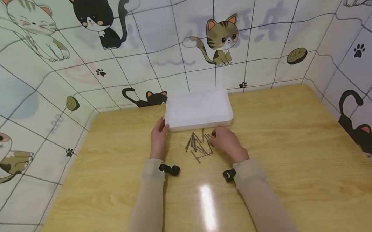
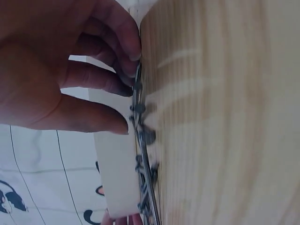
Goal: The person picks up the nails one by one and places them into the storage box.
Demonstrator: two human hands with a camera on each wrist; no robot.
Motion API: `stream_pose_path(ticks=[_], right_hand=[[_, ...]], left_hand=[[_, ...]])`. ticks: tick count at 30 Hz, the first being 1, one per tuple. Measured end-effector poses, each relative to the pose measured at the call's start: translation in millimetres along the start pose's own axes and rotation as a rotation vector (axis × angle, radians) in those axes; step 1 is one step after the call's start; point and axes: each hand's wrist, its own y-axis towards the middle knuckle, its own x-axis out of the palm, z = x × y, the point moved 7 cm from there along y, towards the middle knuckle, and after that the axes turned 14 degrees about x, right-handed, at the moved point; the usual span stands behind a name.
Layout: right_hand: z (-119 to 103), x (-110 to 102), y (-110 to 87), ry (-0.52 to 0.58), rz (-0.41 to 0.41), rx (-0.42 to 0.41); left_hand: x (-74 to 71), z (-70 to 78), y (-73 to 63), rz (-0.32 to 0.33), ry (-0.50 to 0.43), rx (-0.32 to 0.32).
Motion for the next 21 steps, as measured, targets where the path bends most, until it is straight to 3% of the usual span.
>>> stream_pose_path(ticks=[5,7,21], right_hand=[[-10.1,2.8,-5.1,-0.018,0.035,-0.033],[-11.0,2.7,-5.5,-0.021,0.045,-0.047],[-7.6,2.1,-8.4,-0.027,0.056,-0.029]], left_hand=[[1.1,-2.3,-2.4,0.024,0.016,0.028],[1.4,-11.1,-1.2,0.038,0.027,0.028],[4.0,-7.0,-5.6,0.035,0.074,0.019]])
